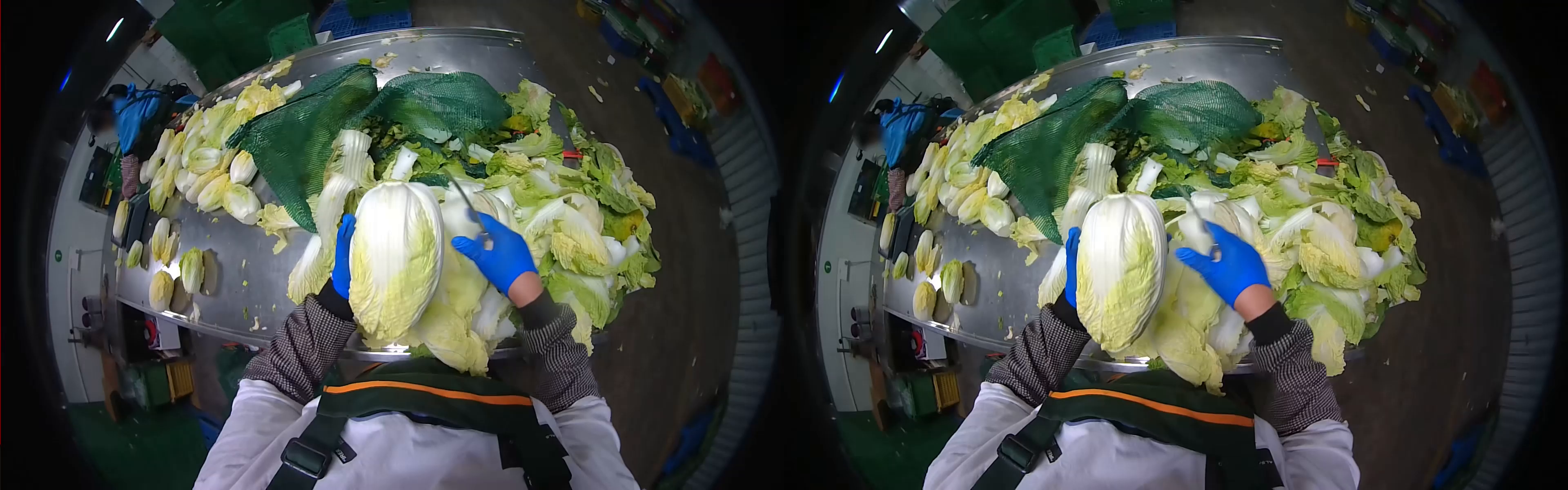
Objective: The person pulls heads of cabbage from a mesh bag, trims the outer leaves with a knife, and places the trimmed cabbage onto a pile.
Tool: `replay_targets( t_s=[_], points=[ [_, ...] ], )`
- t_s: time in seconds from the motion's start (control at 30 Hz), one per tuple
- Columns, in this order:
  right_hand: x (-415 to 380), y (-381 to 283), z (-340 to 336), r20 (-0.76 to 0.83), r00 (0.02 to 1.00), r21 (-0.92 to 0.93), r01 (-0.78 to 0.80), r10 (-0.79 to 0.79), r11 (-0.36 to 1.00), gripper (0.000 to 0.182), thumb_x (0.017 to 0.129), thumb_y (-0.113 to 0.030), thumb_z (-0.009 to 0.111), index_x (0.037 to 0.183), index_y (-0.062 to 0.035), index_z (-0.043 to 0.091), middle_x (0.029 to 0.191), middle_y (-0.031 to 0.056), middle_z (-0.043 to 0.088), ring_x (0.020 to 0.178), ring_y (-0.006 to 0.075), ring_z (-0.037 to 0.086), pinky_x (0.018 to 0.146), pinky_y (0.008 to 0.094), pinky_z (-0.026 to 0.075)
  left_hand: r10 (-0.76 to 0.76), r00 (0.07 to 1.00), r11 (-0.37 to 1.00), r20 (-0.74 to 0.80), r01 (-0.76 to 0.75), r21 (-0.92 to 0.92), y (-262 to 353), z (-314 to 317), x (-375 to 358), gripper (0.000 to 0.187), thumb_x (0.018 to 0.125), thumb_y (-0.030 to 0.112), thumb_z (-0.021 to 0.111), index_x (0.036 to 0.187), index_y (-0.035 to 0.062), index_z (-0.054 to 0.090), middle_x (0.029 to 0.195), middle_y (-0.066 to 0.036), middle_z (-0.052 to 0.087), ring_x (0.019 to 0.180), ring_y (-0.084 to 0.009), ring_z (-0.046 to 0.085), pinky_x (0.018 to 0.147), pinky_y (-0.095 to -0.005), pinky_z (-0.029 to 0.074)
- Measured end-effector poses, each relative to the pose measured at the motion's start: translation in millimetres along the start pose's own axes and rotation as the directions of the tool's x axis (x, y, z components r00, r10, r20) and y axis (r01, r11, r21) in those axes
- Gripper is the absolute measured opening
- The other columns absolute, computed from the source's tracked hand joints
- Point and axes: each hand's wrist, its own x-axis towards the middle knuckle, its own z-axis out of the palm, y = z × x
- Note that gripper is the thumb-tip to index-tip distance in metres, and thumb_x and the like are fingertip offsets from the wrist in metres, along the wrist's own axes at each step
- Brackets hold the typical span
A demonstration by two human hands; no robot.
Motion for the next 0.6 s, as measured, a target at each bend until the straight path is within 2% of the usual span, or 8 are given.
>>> replay_targets(
  t_s=[0.03, 0.07, 0.17, 0.23, 0.27, 0.43, 0.53, 0.6],
  points=[
    [-3, -15, 4, 0.031, 0.996, 0.195, 0.08, -0.088, 0.977, 0.07, 0.078, -0.051, 0.069, 0.128, -0.0049, 0.052, 0.088, 0.0106, 0.063, 0.072, 0.0179, 0.061, 0.068, 0.0314, 0.052, -0.004, 1.0, 1.0, 0.008, 0.004, 0.015, 1, 2, 2, 0.063, 0.095, 0.051, 0.04, 0.14, 0.0062, 0.037, 0.135, -0.015, 0.048, 0.121, -0.0294, 0.049, 0.105, -0.043, 0.037],
    [-12, -34, -3, 0.246, 0.967, 0.484, -0.181, 0.065, 0.856, 0.069, 0.078, -0.048, 0.071, 0.13, -0.006, 0.05, 0.085, 0.0043, 0.059, 0.067, 0.0103, 0.056, 0.055, 0.026, 0.051, -0.008, 1.0, 1.0, 0.015, 0.008, 0.03, 2, 5, 4, 0.064, 0.095, 0.051, 0.039, 0.14, 0.0062, 0.037, 0.135, -0.015, 0.048, 0.122, -0.0288, 0.049, 0.105, -0.0426, 0.037],
    [-18, -28, 0, 0.207, 0.977, 0.548, -0.155, 0.046, 0.822, 0.069, 0.079, -0.045, 0.071, 0.133, -0.0088, 0.047, 0.085, 0.0016, 0.058, 0.066, 0.0088, 0.056, 0.047, 0.0228, 0.048, -0.094, 0.995, 0.976, 0.016, 0.089, 0.199, 10, 8, 5, 0.064, 0.095, 0.049, 0.041, 0.141, 0.0053, 0.035, 0.137, -0.015, 0.047, 0.122, -0.0271, 0.048, 0.105, -0.0406, 0.038],
    [-22, -26, 2, 0.209, 0.975, 0.476, -0.167, 0.073, 0.863, 0.068, 0.078, -0.039, 0.073, 0.134, -0.0107, 0.046, 0.083, 0.0026, 0.057, 0.065, 0.0098, 0.056, 0.051, 0.0249, 0.05, -0.145, 0.989, 0.923, -0.015, 0.141, 0.359, 17, 4, 2, 0.063, 0.095, 0.046, 0.044, 0.141, 0.0043, 0.034, 0.137, -0.014, 0.046, 0.122, -0.0255, 0.049, 0.104, -0.039, 0.038],
    [-24, -26, 5, 0.206, 0.976, 0.44, -0.157, 0.071, 0.884, 0.067, 0.078, -0.038, 0.073, 0.133, -0.0112, 0.046, 0.083, 0.0027, 0.057, 0.065, 0.0101, 0.057, 0.052, 0.0251, 0.05, -0.043, 0.996, 0.847, -0.08, 0.079, 0.526, 9, 3, -2, 0.066, 0.092, 0.042, 0.053, 0.14, 0.0019, 0.034, 0.135, -0.013, 0.047, 0.121, -0.0245, 0.049, 0.103, -0.0371, 0.039],
    [-26, -15, 14, 0.167, 0.985, 0.383, -0.1, 0.038, 0.918, 0.064, 0.076, -0.025, 0.07, 0.133, -0.012, 0.045, 0.09, 0.0103, 0.062, 0.068, 0.0184, 0.062, 0.062, 0.0301, 0.053, 0.084, 0.996, 0.768, -0.008, -0.06, 0.637, 2, 4, -3, 0.076, 0.08, 0.039, 0.068, 0.138, 0.0002, 0.036, 0.129, -0.012, 0.052, 0.117, -0.0233, 0.052, 0.1, -0.0353, 0.041],
    [-27, -20, 23, 0.0, 0.999, 0.232, 0.035, -0.036, 0.972, 0.064, 0.075, -0.02, 0.065, 0.134, -0.0117, 0.042, 0.095, 0.0165, 0.064, 0.073, 0.0266, 0.065, 0.07, 0.0338, 0.053, 0.161, 0.984, 0.633, 0.081, -0.166, 0.757, 5, 10, 0, 0.077, 0.078, 0.035, 0.071, 0.138, -0.0001, 0.036, 0.128, -0.011, 0.052, 0.115, -0.0221, 0.052, 0.099, -0.0347, 0.041],
    [-28, -19, 28, -0.061, 0.998, 0.229, 0.034, -0.02, 0.973, 0.064, 0.075, -0.019, 0.064, 0.134, -0.0106, 0.041, 0.096, 0.0188, 0.064, 0.075, 0.0303, 0.064, 0.073, 0.0353, 0.052, 0.209, 0.969, 0.549, 0.129, -0.225, 0.805, 4, 11, 1, 0.079, 0.076, 0.034, 0.072, 0.137, -0.0003, 0.036, 0.127, -0.011, 0.053, 0.115, -0.0215, 0.052, 0.098, -0.0344, 0.041]
  ],
)
